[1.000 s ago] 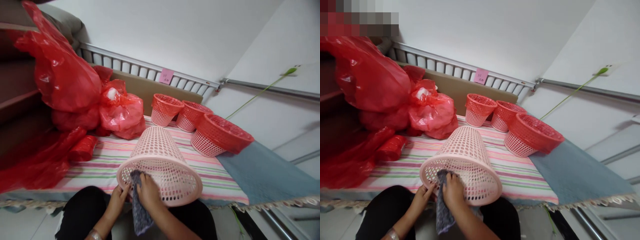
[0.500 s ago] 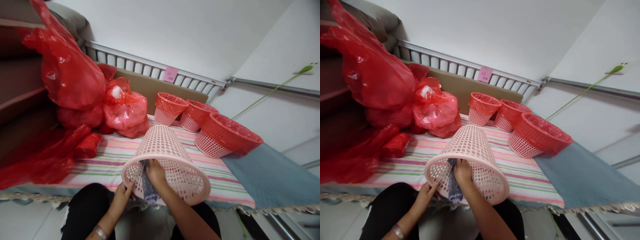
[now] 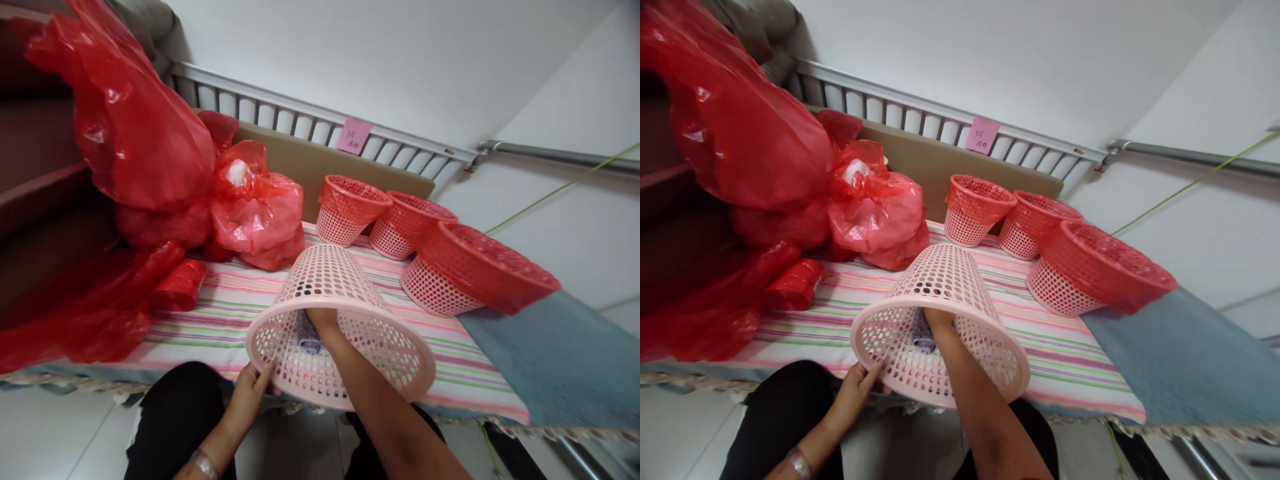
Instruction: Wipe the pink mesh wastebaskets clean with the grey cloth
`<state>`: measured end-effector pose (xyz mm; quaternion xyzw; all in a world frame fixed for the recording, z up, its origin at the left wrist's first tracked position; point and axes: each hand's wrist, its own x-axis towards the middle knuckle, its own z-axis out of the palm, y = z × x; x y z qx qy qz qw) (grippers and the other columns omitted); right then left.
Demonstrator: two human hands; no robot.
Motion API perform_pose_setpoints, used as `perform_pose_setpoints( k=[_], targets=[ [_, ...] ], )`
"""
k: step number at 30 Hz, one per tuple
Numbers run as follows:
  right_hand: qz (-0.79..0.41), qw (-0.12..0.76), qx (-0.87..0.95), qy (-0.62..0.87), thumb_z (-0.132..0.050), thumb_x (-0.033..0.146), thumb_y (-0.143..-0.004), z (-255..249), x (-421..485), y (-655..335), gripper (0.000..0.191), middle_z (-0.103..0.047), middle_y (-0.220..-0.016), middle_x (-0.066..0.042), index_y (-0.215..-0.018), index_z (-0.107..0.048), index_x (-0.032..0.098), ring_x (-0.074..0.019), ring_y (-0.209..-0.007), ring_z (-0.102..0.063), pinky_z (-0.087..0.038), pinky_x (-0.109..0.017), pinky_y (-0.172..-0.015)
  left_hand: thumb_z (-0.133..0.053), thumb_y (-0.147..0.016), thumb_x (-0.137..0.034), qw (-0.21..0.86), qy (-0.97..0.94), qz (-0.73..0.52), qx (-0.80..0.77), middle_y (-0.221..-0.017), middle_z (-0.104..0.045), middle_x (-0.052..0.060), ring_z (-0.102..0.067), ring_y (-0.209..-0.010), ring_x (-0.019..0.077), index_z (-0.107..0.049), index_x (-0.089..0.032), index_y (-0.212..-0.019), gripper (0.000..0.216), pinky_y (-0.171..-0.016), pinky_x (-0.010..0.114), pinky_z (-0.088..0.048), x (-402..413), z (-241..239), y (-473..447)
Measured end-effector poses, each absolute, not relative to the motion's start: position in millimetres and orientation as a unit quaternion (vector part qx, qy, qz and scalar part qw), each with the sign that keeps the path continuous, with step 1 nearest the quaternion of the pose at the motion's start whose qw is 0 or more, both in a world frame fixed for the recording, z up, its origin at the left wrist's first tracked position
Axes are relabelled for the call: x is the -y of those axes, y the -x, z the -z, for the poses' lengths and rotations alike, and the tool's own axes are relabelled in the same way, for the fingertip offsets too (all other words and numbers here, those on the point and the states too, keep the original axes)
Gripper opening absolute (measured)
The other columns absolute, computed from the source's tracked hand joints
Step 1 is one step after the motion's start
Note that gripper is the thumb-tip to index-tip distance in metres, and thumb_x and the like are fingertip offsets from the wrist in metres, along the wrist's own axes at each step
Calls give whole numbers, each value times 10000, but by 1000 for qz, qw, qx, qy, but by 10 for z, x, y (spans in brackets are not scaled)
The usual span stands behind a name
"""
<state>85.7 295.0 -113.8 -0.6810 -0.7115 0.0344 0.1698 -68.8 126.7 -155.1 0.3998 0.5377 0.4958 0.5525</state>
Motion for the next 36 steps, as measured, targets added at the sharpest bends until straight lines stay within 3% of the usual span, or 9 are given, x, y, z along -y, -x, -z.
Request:
perform_pose_setpoints(
  k=[5, 12, 22, 29, 36],
  targets=[
    [-36, 114, 740, 662, -522, 226, -809, 1191, -2045, -685, 294, -641, -1022, -99, -1087, -612, 196, -233, -956, -587, -434, -314, -815, -590, -692, -629, 558, -370, -508, -542, -487, -646, 29, -613, -468, 185, -573, -154, -665, 476, -495, 269, -467, -1265, 1620, 680],
    [-38, 87, 801, 591, -540, 229, -806, 1299, -1184, -682, 204, -598, -986, -49, -1007, -570, 246, -223, -917, -578, -446, -316, -772, -597, -596, -726, 552, -350, -521, -548, -481, -628, 20, -584, -448, 177, -569, -151, -630, 576, -476, 278, -459, -1285, 1781, 694],
    [-6, 124, 757, 641, -514, 225, -799, 1125, -2051, -650, 325, -644, -1016, -87, -1115, -587, 213, -230, -924, -607, -453, -307, -770, -540, -709, -670, 569, -370, -496, -541, -448, -651, 47, -618, -436, 205, -572, -163, -669, 509, -489, 285, -467, -1282, 1663, 671],
    [0, 161, 720, 675, -398, 302, -891, 1098, -3036, -761, 365, -617, -1194, -110, -1186, -582, 189, -265, -1174, -486, -340, -398, -995, -491, -777, -631, 579, -380, -490, -530, -495, -669, 58, -628, -477, 192, -575, -143, -721, 498, -507, 264, -466, -1262, 1625, 686],
    [-12, 156, 718, 678, -359, 304, -914, 1101, -3140, -782, 371, -608, -1222, -92, -1194, -577, 195, -241, -1197, -469, -306, -389, -1028, -480, -769, -650, 579, -362, -495, -537, -510, -669, 55, -653, -495, 214, -558, -151, -735, 506, -488, 281, -496, -1248, 1581, 696]
  ],
)
